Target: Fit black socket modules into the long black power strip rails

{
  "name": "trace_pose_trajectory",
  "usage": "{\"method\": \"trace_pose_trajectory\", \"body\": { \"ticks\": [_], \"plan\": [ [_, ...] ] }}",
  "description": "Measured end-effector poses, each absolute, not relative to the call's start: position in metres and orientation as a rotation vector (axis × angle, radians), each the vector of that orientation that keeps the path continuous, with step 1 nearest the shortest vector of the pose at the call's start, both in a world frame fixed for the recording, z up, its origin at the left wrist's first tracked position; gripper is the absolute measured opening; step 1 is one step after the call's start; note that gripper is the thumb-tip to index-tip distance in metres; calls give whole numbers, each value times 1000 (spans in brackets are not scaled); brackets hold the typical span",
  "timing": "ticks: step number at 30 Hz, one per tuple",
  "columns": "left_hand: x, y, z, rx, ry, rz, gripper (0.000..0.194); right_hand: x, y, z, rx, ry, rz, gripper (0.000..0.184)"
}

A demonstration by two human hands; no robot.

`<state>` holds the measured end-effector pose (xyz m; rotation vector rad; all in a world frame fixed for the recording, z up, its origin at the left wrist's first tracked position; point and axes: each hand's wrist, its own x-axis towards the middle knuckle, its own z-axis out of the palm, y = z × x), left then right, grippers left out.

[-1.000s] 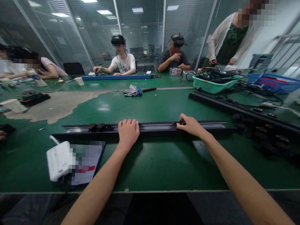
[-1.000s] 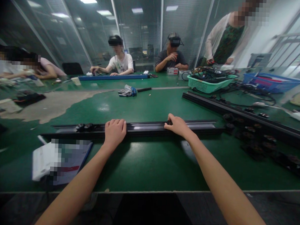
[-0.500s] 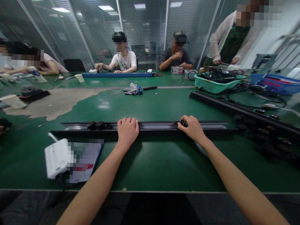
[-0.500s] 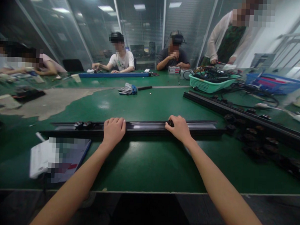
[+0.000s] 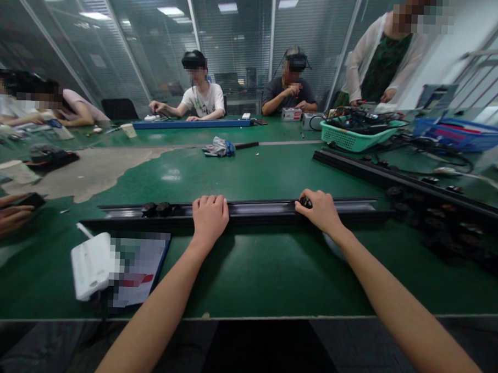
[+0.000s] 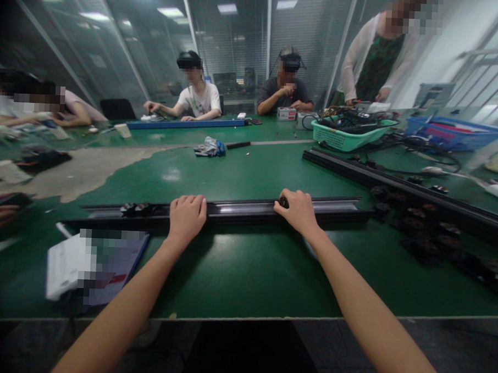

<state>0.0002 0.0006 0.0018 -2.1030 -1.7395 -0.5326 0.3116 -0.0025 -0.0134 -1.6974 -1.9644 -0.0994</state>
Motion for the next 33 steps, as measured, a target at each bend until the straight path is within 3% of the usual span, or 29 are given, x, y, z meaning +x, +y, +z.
{"method": "trace_pose_trajectory", "body": {
  "ticks": [33],
  "plan": [
    [0,1,3,-2092,-1731,-521,36,317,-3,-18,-1723,-1920,-73,26]
  ]
}}
